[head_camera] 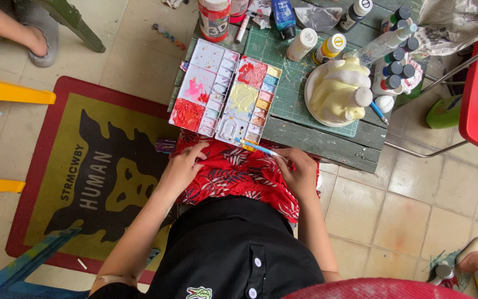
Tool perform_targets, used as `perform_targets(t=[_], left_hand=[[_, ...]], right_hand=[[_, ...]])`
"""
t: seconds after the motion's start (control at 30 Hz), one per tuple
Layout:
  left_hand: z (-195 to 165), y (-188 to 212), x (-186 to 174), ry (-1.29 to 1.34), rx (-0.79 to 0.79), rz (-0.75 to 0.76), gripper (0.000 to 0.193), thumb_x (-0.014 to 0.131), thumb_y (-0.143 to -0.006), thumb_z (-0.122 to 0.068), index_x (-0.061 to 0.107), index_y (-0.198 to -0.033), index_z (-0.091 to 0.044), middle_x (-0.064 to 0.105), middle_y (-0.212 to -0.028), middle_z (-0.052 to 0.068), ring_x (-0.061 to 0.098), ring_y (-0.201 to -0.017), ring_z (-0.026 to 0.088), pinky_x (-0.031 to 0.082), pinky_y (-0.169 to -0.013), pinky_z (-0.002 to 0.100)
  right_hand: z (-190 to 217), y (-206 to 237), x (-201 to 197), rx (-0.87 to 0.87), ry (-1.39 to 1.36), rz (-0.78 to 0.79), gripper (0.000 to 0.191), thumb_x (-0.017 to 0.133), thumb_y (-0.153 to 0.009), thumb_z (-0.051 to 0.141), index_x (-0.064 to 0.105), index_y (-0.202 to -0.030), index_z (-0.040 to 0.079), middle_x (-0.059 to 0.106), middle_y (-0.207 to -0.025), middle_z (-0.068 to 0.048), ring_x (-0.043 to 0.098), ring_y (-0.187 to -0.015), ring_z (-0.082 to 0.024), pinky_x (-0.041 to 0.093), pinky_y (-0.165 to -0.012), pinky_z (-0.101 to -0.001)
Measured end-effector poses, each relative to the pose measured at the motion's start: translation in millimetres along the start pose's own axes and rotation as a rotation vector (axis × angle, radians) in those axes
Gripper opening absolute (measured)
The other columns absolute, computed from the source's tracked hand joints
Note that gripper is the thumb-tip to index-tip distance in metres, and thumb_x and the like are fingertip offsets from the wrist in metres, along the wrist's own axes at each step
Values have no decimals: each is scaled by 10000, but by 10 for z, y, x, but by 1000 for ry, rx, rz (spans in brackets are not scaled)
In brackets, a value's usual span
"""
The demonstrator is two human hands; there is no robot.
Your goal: The person sits at a work table and squeezes blue paint from a tube into small paint pots, arranging the pots on the table. They then pick up a paintbrush, dip it in a cup of water, load it with paint from a palette, and paint the surface of a white plaster figurine.
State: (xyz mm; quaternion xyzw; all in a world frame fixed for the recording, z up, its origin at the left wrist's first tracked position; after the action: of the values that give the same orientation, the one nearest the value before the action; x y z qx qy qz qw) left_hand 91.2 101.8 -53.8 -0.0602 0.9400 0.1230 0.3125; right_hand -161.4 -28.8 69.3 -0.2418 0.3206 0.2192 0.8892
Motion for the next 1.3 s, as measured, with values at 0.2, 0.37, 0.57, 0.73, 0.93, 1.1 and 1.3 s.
perform_targets(t=[0.2,0.37,0.57,0.73,0.93,1.1,1.3], left_hand=[[76,116,-598,102,-154,-258,537,731,-830,-25,649,-1340,-172,743,-1014,72,759,-844,241,607,-789,379],[-389,264,-848,-312,303,-548,347,823,-757,-61,746,-1086,-137,715,-812,-17,680,-790,197,389,-1125,537],[-683,547,-672,-352,657,-691,264,857,-783,-74,759,-1017,-150,743,-931,-33,627,-830,185,418,-893,364],[-727,508,-519,-269,725,-710,267,861,-768,-19,728,-975,-122,742,-937,-16,653,-799,181,451,-818,351],[-747,411,-455,-164,759,-673,282,857,-780,42,687,-990,-40,735,-954,46,703,-826,201,534,-781,364],[-808,335,-413,-153,687,-641,223,824,-845,35,672,-993,-33,713,-1013,64,738,-986,230,561,-868,378],[-881,360,-352,-339,750,-569,183,823,-882,-170,737,-1024,-93,748,-1066,10,674,-1094,206,418,-904,384]], right_hand=[[46,42,181,27,-44,138,138,775,-879,65,763,-1016,76,747,-906,-80,724,-784,-220,552,-591,-292],[99,88,306,-7,-21,156,145,792,-871,92,772,-1015,80,754,-907,-82,723,-780,-234,553,-635,-323],[77,93,388,31,0,179,117,802,-887,128,791,-996,87,757,-853,-79,724,-724,-226,557,-652,-324],[155,93,469,-21,-2,191,158,804,-864,156,799,-1012,99,757,-828,-75,723,-647,-194,561,-586,-318],[245,76,514,-119,121,188,131,818,-859,187,795,-965,115,745,-781,-65,709,-635,-220,545,-562,-343],[350,108,572,-185,115,189,92,810,-870,180,781,-924,111,755,-797,-58,711,-636,-226,537,-549,-346],[292,120,562,-135,81,196,89,798,-874,170,779,-936,109,754,-800,-56,719,-649,-223,550,-576,-342]])
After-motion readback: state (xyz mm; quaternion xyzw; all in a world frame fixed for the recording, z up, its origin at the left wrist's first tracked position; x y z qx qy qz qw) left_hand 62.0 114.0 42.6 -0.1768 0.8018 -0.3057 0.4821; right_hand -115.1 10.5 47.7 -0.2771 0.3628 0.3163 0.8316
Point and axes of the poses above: each hand's wrist, its own y-axis away from the middle knuckle, its own x-axis out of the palm, z = x × y, the point moved 8 cm from there along -y, towards the middle knuckle
